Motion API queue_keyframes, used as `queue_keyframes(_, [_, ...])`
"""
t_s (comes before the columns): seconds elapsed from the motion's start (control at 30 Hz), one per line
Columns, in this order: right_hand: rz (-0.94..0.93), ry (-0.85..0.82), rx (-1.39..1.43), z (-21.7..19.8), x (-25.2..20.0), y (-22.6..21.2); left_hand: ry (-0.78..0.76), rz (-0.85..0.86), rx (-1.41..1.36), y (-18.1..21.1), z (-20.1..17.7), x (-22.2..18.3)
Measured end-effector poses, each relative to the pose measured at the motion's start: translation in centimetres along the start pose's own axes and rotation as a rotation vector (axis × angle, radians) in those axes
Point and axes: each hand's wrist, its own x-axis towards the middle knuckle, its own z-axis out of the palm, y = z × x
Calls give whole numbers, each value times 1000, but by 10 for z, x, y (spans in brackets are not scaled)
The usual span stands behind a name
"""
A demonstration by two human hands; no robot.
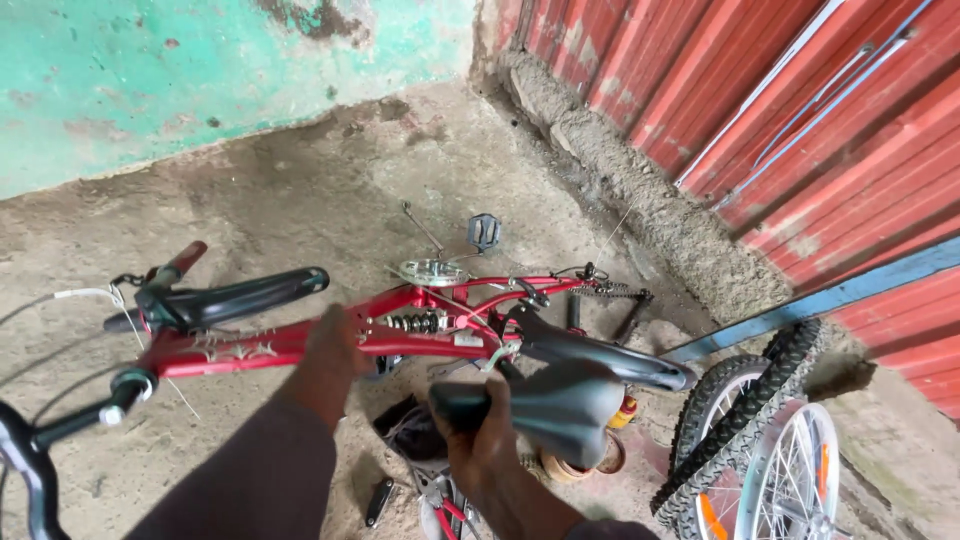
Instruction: The person is repairing a red bicycle by loosening bolts with a wrench and adjusting the seat post, occasionally using a metal pipe for extra leverage.
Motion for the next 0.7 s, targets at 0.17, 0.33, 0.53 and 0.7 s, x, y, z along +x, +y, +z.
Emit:
queue_keyframes(0.17, [22,35,92,-60,20,40,-254,-155,-624,69,63,-28])
queue_keyframes(0.33, [65,2,-69,-74,16,54,-371,338,-101,93,90,-103])
queue_keyframes(0.53, [98,-81,-51,-98,42,71,-518,423,-54,86,107,-115])
queue_keyframes(0.7, [110,-177,-85,-115,55,88,-675,426,-90,75,82,-125])
